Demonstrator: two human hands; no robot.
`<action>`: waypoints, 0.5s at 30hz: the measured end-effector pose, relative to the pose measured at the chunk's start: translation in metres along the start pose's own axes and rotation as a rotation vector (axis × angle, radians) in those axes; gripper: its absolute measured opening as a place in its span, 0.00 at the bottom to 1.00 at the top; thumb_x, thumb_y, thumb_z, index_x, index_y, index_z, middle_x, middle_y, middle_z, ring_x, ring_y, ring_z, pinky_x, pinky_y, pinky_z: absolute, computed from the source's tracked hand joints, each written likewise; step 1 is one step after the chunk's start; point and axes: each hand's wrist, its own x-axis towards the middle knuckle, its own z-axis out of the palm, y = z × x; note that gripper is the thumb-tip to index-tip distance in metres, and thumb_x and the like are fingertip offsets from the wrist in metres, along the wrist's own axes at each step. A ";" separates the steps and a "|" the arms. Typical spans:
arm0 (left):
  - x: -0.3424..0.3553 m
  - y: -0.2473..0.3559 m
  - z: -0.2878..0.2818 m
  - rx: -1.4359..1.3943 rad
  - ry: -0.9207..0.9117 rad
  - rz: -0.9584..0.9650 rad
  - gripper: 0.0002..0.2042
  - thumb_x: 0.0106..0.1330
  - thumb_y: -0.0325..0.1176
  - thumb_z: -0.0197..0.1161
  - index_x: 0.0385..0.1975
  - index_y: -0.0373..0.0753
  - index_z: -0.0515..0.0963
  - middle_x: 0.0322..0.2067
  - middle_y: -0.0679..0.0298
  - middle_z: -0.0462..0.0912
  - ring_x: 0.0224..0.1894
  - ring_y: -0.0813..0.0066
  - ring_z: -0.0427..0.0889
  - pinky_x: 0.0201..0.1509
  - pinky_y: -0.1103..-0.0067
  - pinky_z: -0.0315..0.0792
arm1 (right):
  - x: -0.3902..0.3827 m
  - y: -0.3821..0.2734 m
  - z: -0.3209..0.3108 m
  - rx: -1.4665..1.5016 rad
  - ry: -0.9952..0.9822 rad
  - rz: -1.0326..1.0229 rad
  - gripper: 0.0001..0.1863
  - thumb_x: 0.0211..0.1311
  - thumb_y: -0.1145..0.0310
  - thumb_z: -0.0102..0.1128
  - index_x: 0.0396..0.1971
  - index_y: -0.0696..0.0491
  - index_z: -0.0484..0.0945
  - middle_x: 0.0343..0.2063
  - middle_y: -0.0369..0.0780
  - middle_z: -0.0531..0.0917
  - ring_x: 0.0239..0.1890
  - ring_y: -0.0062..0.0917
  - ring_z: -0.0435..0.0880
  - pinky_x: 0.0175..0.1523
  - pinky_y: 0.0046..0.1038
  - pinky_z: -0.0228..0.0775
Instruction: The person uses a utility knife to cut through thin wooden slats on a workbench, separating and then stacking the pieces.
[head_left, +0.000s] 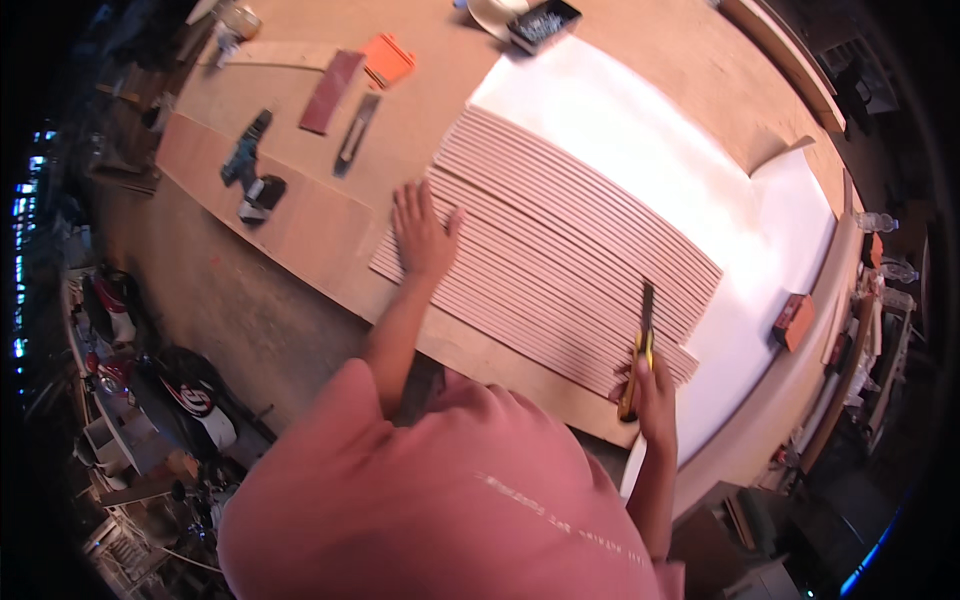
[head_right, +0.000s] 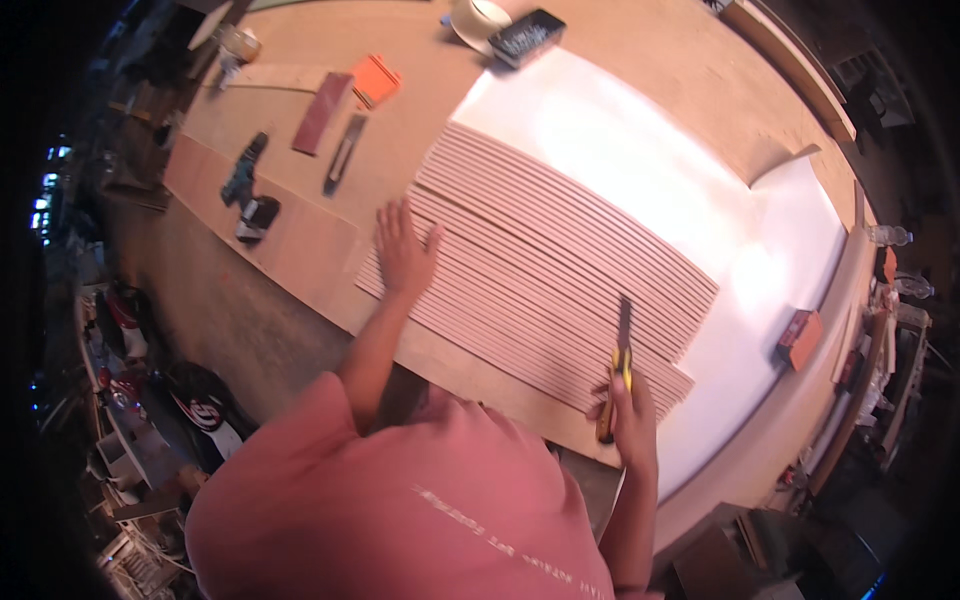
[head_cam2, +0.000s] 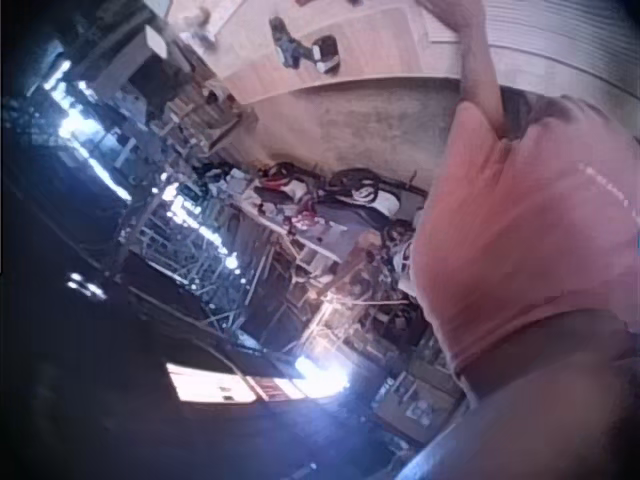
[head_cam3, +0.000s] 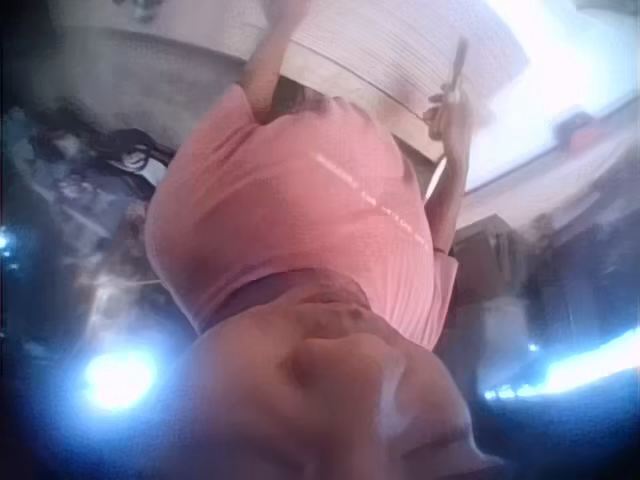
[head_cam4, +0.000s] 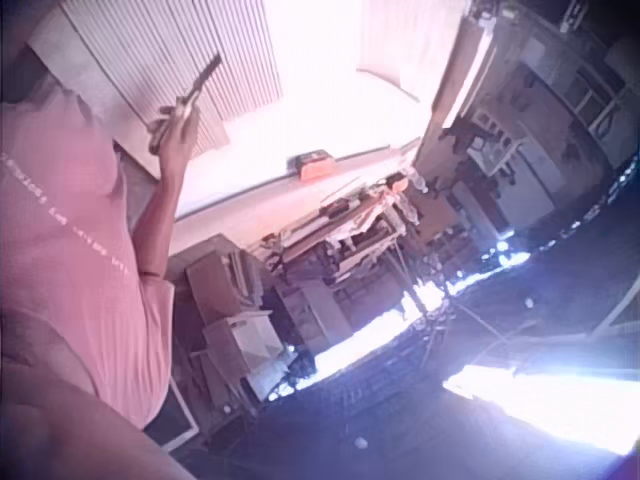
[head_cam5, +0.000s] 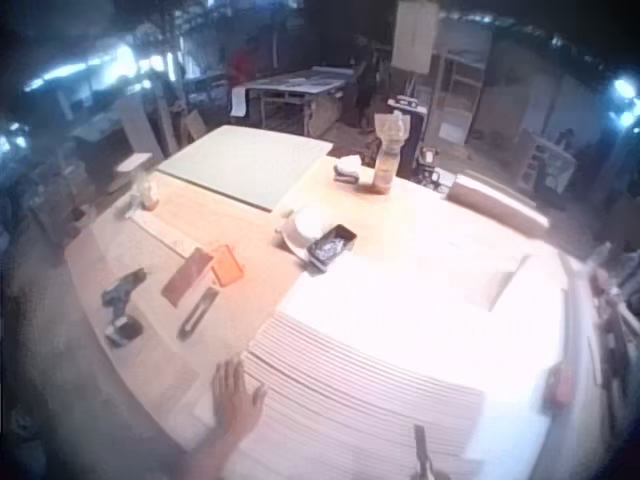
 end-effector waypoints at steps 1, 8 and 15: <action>0.001 -0.004 0.002 -0.035 0.030 0.027 0.39 0.74 0.57 0.56 0.74 0.33 0.60 0.74 0.44 0.61 0.79 0.49 0.55 0.80 0.55 0.49 | 0.021 -0.013 -0.007 -0.068 -0.034 -0.031 0.24 0.79 0.50 0.52 0.52 0.59 0.74 0.36 0.44 0.83 0.27 0.25 0.85 0.31 0.25 0.76; -0.001 -0.002 -0.004 -0.063 0.084 -0.037 0.35 0.75 0.54 0.57 0.72 0.34 0.62 0.70 0.45 0.67 0.75 0.51 0.61 0.79 0.55 0.52 | 0.125 -0.134 -0.042 -0.268 -0.008 -0.279 0.23 0.81 0.55 0.48 0.58 0.60 0.73 0.35 0.41 0.82 0.28 0.21 0.83 0.34 0.24 0.74; 0.000 -0.006 -0.008 -0.012 0.083 -0.112 0.36 0.73 0.51 0.58 0.70 0.28 0.62 0.69 0.46 0.67 0.74 0.50 0.62 0.79 0.53 0.49 | 0.204 -0.141 -0.005 -0.377 -0.170 -0.278 0.19 0.80 0.57 0.50 0.55 0.59 0.73 0.36 0.41 0.83 0.27 0.21 0.83 0.32 0.26 0.75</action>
